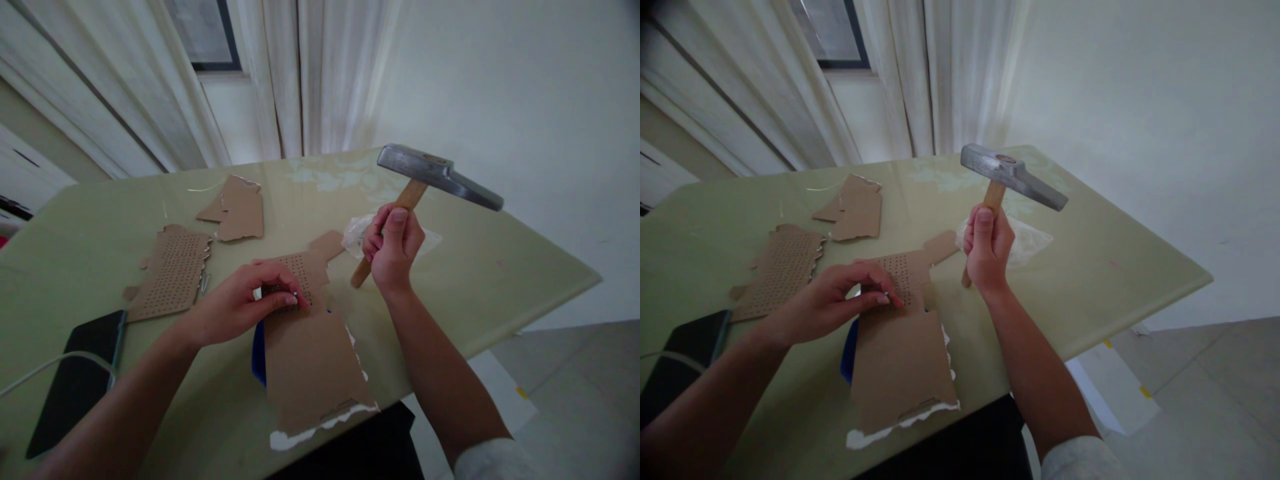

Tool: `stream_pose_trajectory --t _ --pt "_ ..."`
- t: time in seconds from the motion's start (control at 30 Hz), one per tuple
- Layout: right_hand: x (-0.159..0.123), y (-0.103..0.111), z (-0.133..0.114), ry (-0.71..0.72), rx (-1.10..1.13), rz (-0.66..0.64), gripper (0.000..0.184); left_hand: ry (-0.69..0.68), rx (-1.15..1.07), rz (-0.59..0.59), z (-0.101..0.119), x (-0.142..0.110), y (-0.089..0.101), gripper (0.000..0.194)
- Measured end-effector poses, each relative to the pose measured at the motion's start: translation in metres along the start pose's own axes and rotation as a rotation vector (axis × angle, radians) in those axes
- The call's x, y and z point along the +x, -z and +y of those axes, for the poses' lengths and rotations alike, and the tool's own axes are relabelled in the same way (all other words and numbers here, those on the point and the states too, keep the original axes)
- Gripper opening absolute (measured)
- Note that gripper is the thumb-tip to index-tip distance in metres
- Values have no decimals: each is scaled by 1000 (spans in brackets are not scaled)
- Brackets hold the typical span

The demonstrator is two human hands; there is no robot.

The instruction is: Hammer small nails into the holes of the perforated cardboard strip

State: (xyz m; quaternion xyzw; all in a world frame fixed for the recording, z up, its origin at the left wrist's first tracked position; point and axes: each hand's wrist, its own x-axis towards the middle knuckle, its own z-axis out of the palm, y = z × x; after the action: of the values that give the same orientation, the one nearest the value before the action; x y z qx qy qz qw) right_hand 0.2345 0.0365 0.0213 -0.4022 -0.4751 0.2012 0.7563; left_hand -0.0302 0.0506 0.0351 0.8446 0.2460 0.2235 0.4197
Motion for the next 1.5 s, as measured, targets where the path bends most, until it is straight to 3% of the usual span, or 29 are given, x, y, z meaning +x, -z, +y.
stream_pose_trajectory --t 0.47,1.5 --pt "0 2 4 30 91 -19 52 -110 8 -4 -5 -1 2 14" --pt "1 0 1 21 -1 -20 58 -84 66 27 -1 -1 -2 11"
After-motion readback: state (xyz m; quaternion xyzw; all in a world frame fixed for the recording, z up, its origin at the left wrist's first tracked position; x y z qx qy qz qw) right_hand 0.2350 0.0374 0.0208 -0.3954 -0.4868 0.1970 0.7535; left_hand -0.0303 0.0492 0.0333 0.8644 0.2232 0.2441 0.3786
